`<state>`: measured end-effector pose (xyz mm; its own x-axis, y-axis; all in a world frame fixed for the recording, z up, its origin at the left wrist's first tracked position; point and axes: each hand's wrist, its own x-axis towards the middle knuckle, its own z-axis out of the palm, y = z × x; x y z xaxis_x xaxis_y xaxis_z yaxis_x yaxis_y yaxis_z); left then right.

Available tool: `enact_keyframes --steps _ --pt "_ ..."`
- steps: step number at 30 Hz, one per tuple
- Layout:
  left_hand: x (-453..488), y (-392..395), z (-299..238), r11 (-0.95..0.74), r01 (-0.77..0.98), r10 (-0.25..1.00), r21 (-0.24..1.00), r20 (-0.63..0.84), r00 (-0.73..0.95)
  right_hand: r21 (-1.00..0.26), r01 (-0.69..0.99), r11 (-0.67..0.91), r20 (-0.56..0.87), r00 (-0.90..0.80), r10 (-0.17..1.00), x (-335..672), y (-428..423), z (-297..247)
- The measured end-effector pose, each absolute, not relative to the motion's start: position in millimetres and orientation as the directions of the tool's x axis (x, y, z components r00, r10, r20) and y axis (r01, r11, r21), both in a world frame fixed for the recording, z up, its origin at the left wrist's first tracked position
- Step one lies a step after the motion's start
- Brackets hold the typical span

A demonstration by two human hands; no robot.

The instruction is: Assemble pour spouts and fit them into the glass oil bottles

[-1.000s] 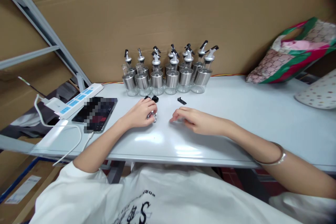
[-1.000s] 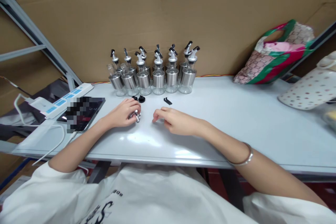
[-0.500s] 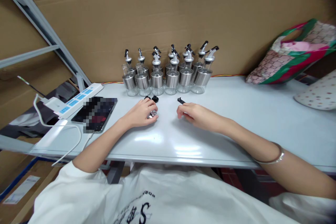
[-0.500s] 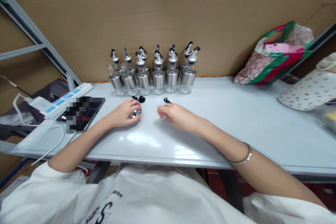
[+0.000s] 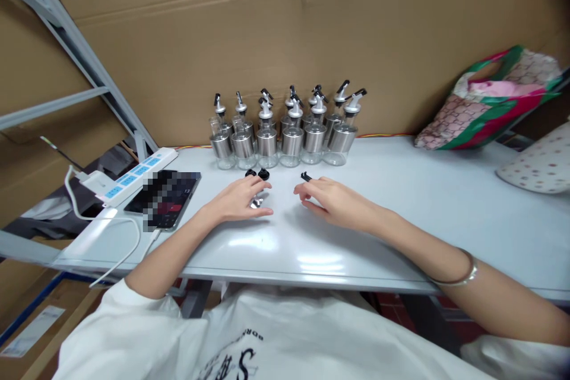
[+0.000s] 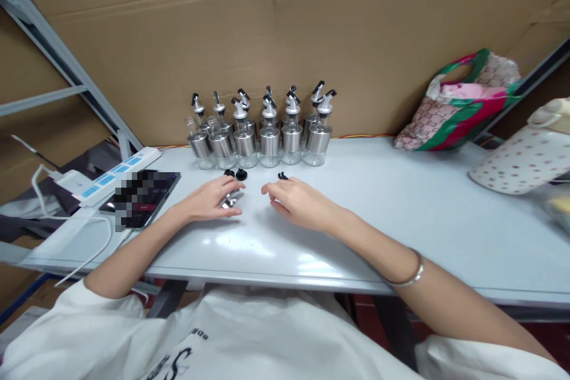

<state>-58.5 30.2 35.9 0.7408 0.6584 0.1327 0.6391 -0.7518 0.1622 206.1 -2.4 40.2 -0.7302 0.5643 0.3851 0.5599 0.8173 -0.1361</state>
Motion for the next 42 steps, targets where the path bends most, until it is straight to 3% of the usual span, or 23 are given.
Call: enact_keyframes --steps 19,24,28,34,42 --pt "-52 20 41 -0.757 0.646 0.652 0.097 0.185 0.736 -0.132 0.543 0.829 0.444 -0.716 0.539 201 -9 49" --pt "-64 34 49 -0.639 0.737 0.749 0.22 0.395 0.532 -0.27 0.546 0.793 0.548 -0.591 0.593 197 -2 48" --pt "-74 57 40 -0.473 0.821 0.861 0.319 0.362 0.356 -0.402 0.497 0.769 0.64 -0.448 0.624 178 27 57" --pt "-82 68 33 -0.469 0.823 0.872 0.32 0.319 0.372 -0.63 0.462 0.624 0.616 -0.193 0.764 131 92 77" --pt "-83 60 32 -0.457 0.842 0.877 0.285 0.303 0.373 -0.733 0.489 0.473 0.526 -0.034 0.85 97 129 75"
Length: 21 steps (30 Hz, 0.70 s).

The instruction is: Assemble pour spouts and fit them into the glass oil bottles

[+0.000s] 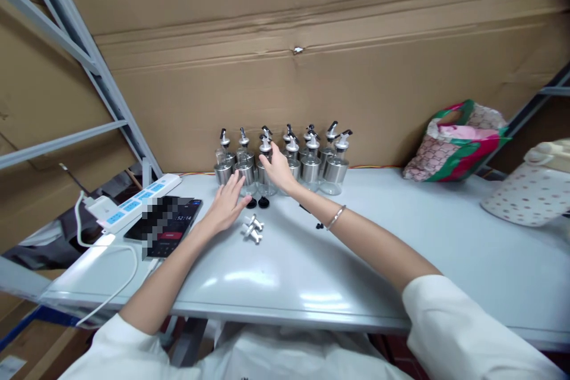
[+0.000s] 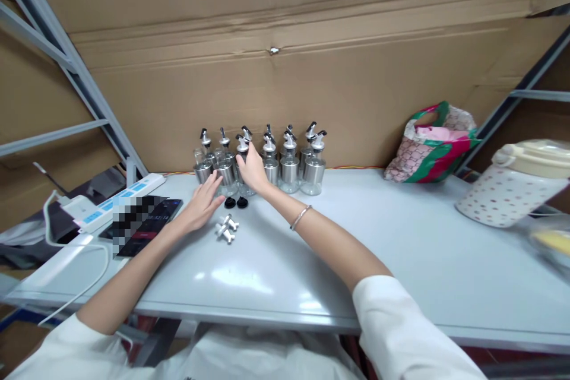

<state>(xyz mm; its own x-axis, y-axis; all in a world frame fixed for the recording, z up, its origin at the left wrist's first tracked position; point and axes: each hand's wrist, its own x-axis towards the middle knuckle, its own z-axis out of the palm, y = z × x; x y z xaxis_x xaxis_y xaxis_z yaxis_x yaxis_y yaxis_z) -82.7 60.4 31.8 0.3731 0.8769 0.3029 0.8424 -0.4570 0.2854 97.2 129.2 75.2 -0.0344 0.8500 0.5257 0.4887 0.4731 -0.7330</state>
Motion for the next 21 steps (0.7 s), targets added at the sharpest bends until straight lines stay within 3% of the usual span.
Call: enact_keyframes --steps 3,6,11,14,17,21 --pt "-82 59 33 -0.483 0.823 0.855 0.298 0.364 0.369 -0.754 0.482 0.446 0.506 -0.008 0.863 91 134 76" --pt "-81 54 36 -0.592 0.739 0.762 0.322 0.522 0.383 -0.752 0.472 0.459 0.521 0.001 0.853 90 129 81" --pt "-69 42 44 -0.683 0.633 0.638 0.364 0.72 0.274 -0.668 0.399 0.628 0.691 0.021 0.722 98 94 100" --pt "-53 36 45 -0.687 0.559 0.664 0.464 0.713 0.226 -0.669 0.294 0.683 0.717 0.015 0.697 101 58 116" --pt "-31 22 44 -0.626 0.457 0.762 0.631 0.619 0.189 -0.726 0.071 0.684 0.684 -0.036 0.729 101 20 122" --pt "-5 -11 42 -0.527 0.282 0.842 0.802 0.448 0.302 -0.794 -0.038 0.607 0.6 -0.208 0.772 113 -24 115"
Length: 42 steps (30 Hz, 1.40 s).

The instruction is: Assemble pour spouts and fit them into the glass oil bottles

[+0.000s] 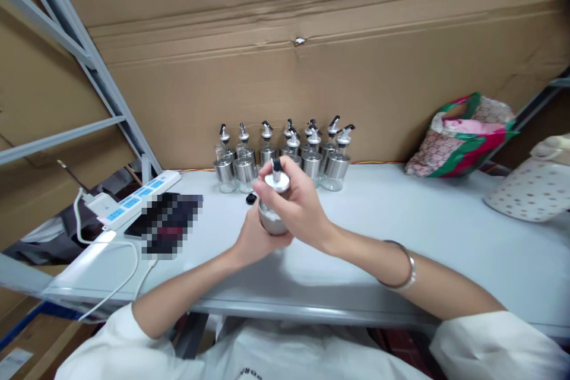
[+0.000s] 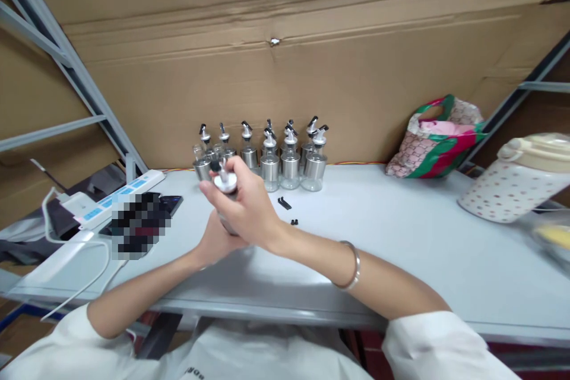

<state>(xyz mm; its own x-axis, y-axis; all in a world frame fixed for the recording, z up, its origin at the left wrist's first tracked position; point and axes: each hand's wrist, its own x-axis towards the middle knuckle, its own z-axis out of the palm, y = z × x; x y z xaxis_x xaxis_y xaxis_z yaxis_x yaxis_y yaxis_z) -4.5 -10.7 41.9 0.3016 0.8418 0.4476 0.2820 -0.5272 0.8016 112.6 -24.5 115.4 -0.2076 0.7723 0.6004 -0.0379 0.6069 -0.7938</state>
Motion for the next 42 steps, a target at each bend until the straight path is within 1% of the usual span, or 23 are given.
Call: enact_keyframes --steps 3,6,9,11,14,17,21,23,25,26,28,30,31,33,35,38,40,42 --pt "8 -31 42 -0.501 0.177 0.83 0.847 0.412 0.377 -0.812 -0.045 0.582 0.574 -0.244 0.781 127 -45 112" --pt "14 -36 41 -0.466 0.11 0.806 0.878 0.37 0.462 -0.831 -0.04 0.554 0.545 -0.256 0.798 136 -51 112" --pt "13 -32 38 -0.36 0.045 0.774 0.932 0.271 0.573 -0.868 0.006 0.496 0.466 -0.332 0.82 140 -43 112" --pt "11 -27 36 -0.27 0.007 0.725 0.963 0.199 0.659 -0.887 0.042 0.459 0.398 -0.433 0.809 143 -35 111" --pt "6 -23 31 -0.158 -0.033 0.613 0.987 0.124 0.781 -0.895 0.01 0.446 0.347 -0.614 0.709 150 -21 109" --pt "3 -20 25 -0.087 -0.08 0.517 0.993 0.113 0.848 -0.912 -0.112 0.394 0.336 -0.756 0.562 155 -11 105" --pt "2 -20 21 -0.127 -0.076 0.45 0.989 0.126 0.884 -0.956 -0.228 0.186 0.284 -0.881 0.379 156 -2 97" --pt "1 -19 21 -0.145 -0.064 0.447 0.987 0.123 0.886 -0.963 -0.241 0.118 0.267 -0.902 0.34 154 -1 94" --pt "-1 -18 20 -0.165 -0.047 0.462 0.985 0.12 0.879 -0.966 -0.225 0.125 0.256 -0.892 0.373 153 -3 94" --pt "-2 -17 20 -0.174 -0.038 0.472 0.984 0.117 0.874 -0.963 -0.217 0.159 0.264 -0.872 0.412 152 -5 95" --pt "-3 -16 20 -0.184 -0.017 0.489 0.983 0.106 0.866 -0.94 -0.179 0.289 0.31 -0.802 0.51 150 -12 98" --pt "-4 -16 22 -0.178 0.01 0.498 0.984 0.082 0.864 -0.89 -0.117 0.44 0.382 -0.718 0.582 148 -20 101" --pt "-5 -17 23 -0.173 0.024 0.501 0.985 0.066 0.863 -0.857 -0.083 0.508 0.42 -0.683 0.597 147 -24 103" --pt "-5 -19 26 -0.177 0.056 0.511 0.983 0.043 0.859 -0.769 -0.027 0.639 0.506 -0.636 0.583 144 -30 103" --pt "-4 -21 29 -0.2 0.074 0.52 0.977 0.042 0.853 -0.629 0.023 0.777 0.621 -0.587 0.52 142 -32 100" --pt "-3 -22 30 -0.244 0.084 0.56 0.966 0.069 0.826 -0.346 0.139 0.928 0.791 -0.488 0.368 140 -30 95" --pt "-3 -21 29 -0.276 0.097 0.618 0.956 0.099 0.78 -0.178 0.244 0.953 0.854 -0.443 0.273 140 -27 94" --pt "-1 -20 27 -0.294 0.101 0.658 0.95 0.125 0.743 -0.069 0.37 0.926 0.864 -0.442 0.241 141 -27 95"
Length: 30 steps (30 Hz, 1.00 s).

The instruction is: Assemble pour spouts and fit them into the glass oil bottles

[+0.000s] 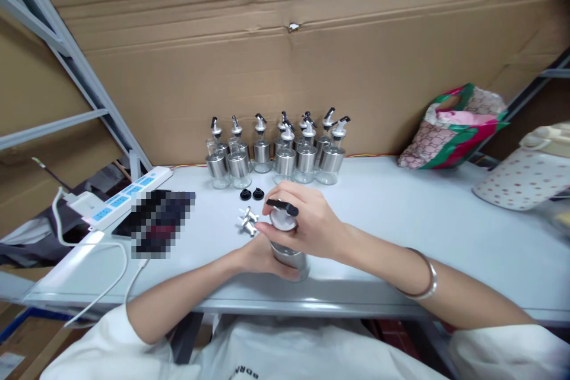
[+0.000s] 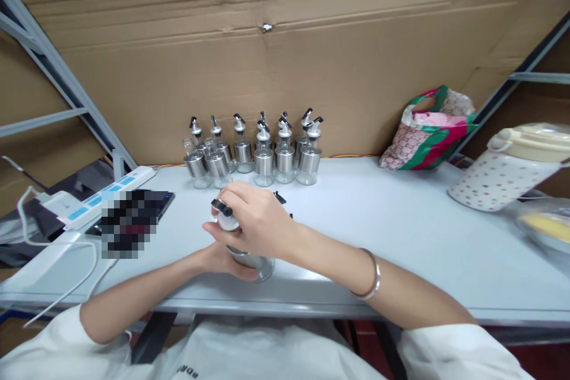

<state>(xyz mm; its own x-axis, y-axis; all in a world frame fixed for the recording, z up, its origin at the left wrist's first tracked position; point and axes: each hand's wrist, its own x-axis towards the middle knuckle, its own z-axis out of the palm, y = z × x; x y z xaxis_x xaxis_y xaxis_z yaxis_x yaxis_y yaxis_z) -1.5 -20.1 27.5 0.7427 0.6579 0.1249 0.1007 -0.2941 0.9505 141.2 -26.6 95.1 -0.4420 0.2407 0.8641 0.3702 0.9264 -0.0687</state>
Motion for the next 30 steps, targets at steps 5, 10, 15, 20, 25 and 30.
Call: enact_keyframes --steps 5,10,15,20,25,30 --pt "2 -22 31 -0.228 0.102 0.694 0.968 0.088 0.715 0.121 0.708 0.696 0.791 -0.493 0.363 147 -36 104" --pt "3 -25 36 -0.181 0.145 0.688 0.973 0.02 0.725 0.182 0.818 0.545 0.69 -0.501 0.522 149 -47 116" --pt "5 -22 30 -0.187 0.151 0.673 0.971 0.015 0.739 -0.06 0.809 0.585 0.475 -0.492 0.729 151 -41 125" --pt "6 -21 30 -0.154 0.158 0.665 0.975 -0.016 0.747 -0.37 0.678 0.636 0.381 -0.514 0.769 157 -28 126" --pt "6 -23 34 -0.153 0.146 0.645 0.977 -0.013 0.764 -0.697 0.226 0.681 0.368 -0.703 0.609 162 -13 117" --pt "4 -20 28 -0.122 0.09 0.629 0.989 0.007 0.777 -0.825 -0.054 0.562 0.47 -0.619 0.63 152 -9 95"
